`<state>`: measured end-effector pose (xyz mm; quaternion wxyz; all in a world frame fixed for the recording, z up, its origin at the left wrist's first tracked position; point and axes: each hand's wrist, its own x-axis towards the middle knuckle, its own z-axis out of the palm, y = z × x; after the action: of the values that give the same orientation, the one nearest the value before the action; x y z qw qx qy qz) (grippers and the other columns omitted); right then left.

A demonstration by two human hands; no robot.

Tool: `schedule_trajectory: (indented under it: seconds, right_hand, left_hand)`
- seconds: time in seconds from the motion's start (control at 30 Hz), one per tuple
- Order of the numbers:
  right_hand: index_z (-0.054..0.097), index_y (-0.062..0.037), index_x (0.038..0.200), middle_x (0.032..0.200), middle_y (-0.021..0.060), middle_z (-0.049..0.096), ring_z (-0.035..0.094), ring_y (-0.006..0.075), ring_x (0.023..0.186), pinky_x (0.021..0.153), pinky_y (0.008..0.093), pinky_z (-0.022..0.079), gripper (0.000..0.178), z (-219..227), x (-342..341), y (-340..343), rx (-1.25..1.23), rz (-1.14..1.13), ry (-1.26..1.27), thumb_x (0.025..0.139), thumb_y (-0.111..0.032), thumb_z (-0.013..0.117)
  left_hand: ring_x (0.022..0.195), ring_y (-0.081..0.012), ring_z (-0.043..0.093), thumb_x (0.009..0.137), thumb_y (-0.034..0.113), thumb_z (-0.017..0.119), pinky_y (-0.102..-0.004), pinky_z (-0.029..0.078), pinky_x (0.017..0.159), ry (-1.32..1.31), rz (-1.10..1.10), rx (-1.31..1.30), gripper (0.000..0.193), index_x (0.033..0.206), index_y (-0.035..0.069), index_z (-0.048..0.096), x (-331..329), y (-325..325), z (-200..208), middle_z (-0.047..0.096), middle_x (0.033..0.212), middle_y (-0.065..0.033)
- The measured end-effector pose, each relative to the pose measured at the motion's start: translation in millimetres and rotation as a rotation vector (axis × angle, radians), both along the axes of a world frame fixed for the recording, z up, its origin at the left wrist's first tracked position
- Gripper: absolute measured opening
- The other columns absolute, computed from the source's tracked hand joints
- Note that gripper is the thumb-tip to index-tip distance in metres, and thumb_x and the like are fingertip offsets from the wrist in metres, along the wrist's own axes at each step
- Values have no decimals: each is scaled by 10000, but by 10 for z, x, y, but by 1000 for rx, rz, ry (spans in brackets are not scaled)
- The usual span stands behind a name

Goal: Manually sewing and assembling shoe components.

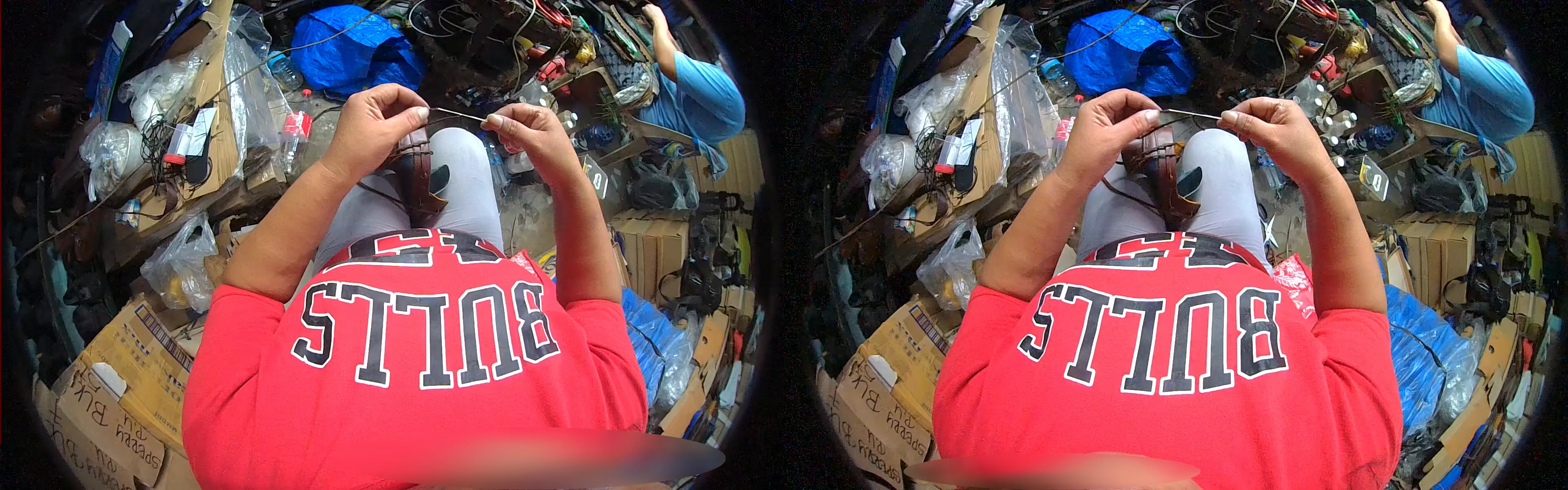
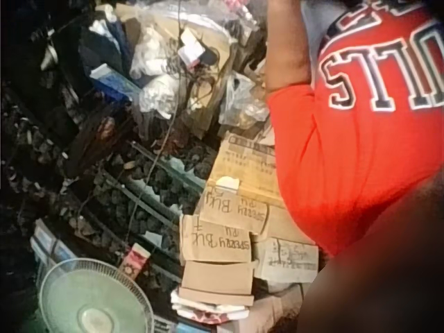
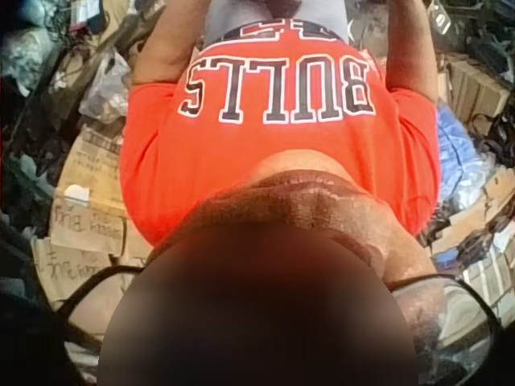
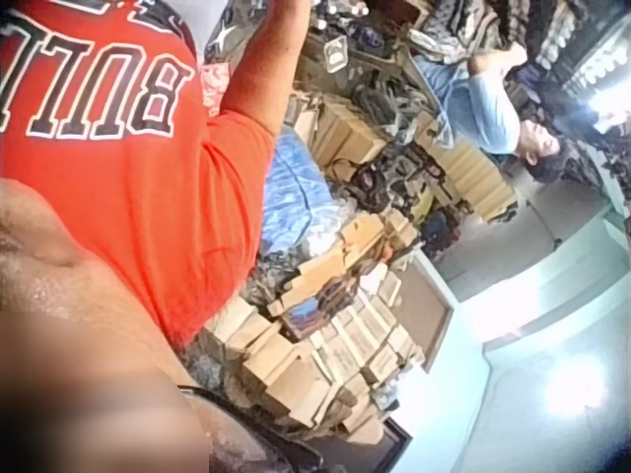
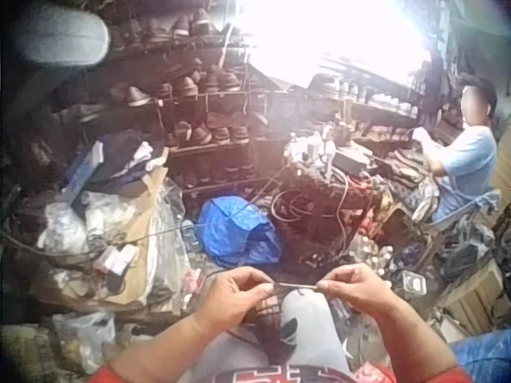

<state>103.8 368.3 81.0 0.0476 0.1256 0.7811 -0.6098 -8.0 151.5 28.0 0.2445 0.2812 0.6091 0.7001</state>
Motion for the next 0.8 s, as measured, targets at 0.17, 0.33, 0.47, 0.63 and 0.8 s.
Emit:
schedule_trajectory:
  seconds: [0.17,0.33,0.47,0.63,0.8]
  right_hand:
    - [672,-33,839,729,-12,627,494,31,644,578,190,373,230,-22,9,-4,-26,-21,10,833,-261,643]
    - [656,-20,841,615,-46,502,405,40,562,518,196,303,215,-63,16,-48,-58,-51,28,834,-233,637]
    - [661,-34,829,644,-42,537,421,32,583,527,191,313,215,-70,16,-63,-49,-48,28,833,-249,641]
    - [664,-54,813,683,-34,579,454,29,615,547,188,339,218,-62,22,-87,-37,-56,30,830,-270,647]
    - [655,-50,795,681,-32,578,453,30,613,547,185,338,212,-89,18,-101,-34,-78,57,823,-261,655]
  left_hand:
    - [726,-140,610,881,107,538,-270,494,710,-221,65,112,124,961,14,554,-13,-3,20,636,812,-93]
    - [634,-96,564,896,83,471,-224,477,618,-375,80,226,192,1043,15,575,41,42,33,618,814,-53]
    - [560,-21,464,881,128,536,-171,400,522,-346,-31,108,177,981,33,647,54,84,61,606,778,0]
    - [579,-4,449,823,180,647,-158,347,507,-211,-118,3,208,980,44,661,145,142,89,624,787,22]
    - [660,-17,505,798,193,681,-162,356,536,-148,-138,-6,223,946,28,661,185,255,51,633,794,3]
